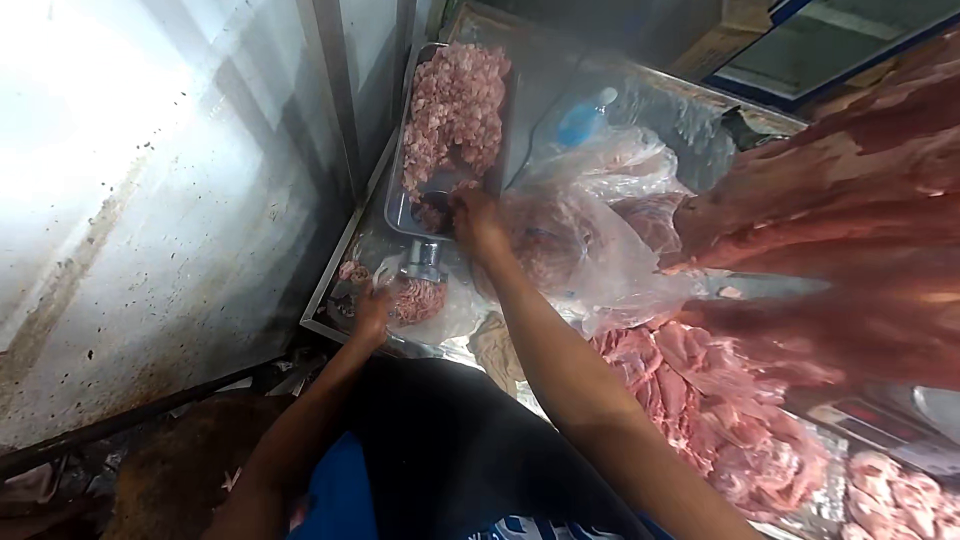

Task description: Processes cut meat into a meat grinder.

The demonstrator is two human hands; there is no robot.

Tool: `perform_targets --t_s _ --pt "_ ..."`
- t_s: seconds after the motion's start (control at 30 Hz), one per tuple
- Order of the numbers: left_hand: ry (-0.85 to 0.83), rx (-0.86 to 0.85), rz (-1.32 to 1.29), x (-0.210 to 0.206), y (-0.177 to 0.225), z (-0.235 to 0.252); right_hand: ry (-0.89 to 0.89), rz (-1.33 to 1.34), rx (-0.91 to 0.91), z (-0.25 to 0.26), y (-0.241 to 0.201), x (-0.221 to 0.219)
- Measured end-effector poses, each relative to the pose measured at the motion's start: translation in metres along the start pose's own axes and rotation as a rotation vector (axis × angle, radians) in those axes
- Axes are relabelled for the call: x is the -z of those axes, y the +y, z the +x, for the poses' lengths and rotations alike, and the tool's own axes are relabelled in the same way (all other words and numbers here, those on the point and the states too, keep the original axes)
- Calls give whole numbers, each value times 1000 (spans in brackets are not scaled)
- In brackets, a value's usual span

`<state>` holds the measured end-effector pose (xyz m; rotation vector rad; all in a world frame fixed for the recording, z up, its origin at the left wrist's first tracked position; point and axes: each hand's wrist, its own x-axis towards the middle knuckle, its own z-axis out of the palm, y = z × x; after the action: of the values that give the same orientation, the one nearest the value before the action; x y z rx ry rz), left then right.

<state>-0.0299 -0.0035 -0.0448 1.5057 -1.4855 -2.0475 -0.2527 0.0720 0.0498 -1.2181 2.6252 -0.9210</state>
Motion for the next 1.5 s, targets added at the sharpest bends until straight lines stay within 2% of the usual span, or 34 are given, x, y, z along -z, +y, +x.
perform_targets --t_s 0.1,0.17,0.2,0.27,0.33,0.37,0.4,0.47,0.57,0.63,0.7,0.8,0.83,0.9,0.97,1.07,1.17,1.23,1.33,1.4,1.5 --pt "-47 -21 34 12 -11 -9 310 145 108 -38 6 4" --pt "-82 -23 78 21 -10 -15 440 122 56 -83 13 0" --pt "-80 -5 81 24 -13 -19 420 134 -47 -107 19 -10" --pt "-50 57 24 27 -20 -23 171 219 -349 -147 30 -36" --pt "-28 146 -128 23 -22 -22 -167 369 -673 -166 41 -62" --pt "-19 189 -233 18 -22 -19 -282 456 -807 -169 47 -72" --pt "-7 210 -338 12 -22 -13 -339 567 -905 -170 52 -81" --pt "15 199 -507 -4 -18 5 -301 864 -1007 -162 55 -86" --pt "-14 126 -636 -24 15 17 27 1191 -963 -134 44 -67" --pt "-65 56 -648 -23 29 12 184 1182 -948 -117 47 -55" --pt "-111 33 -564 -9 17 9 144 1024 -901 -119 57 -51" --pt "-92 78 -403 10 -19 15 -7 704 -911 -161 71 -61" --pt "-99 53 -364 11 -20 6 -70 612 -928 -175 70 -65" --pt "-170 -59 -258 6 4 -15 -162 514 -963 -189 65 -70" --pt "-209 -108 -176 -4 22 -19 -232 590 -1052 -191 55 -63" --pt "-183 -54 -211 -5 19 -6 -326 1132 -1207 -182 73 -63" --pt "-47 23 -261 3 -21 8 -83 1309 -1081 -160 64 -59" --pt "-41 68 -223 1 -40 1 -24 1309 -902 -139 35 -45" --pt "-140 76 -143 -6 -36 -14 -71 1273 -727 -128 10 -40" --pt "-112 26 -218 -3 -9 -14 -111 1192 -719 -137 18 -47" --pt "-47 -76 -331 1 36 -16 -203 1077 -860 -159 53 -56"
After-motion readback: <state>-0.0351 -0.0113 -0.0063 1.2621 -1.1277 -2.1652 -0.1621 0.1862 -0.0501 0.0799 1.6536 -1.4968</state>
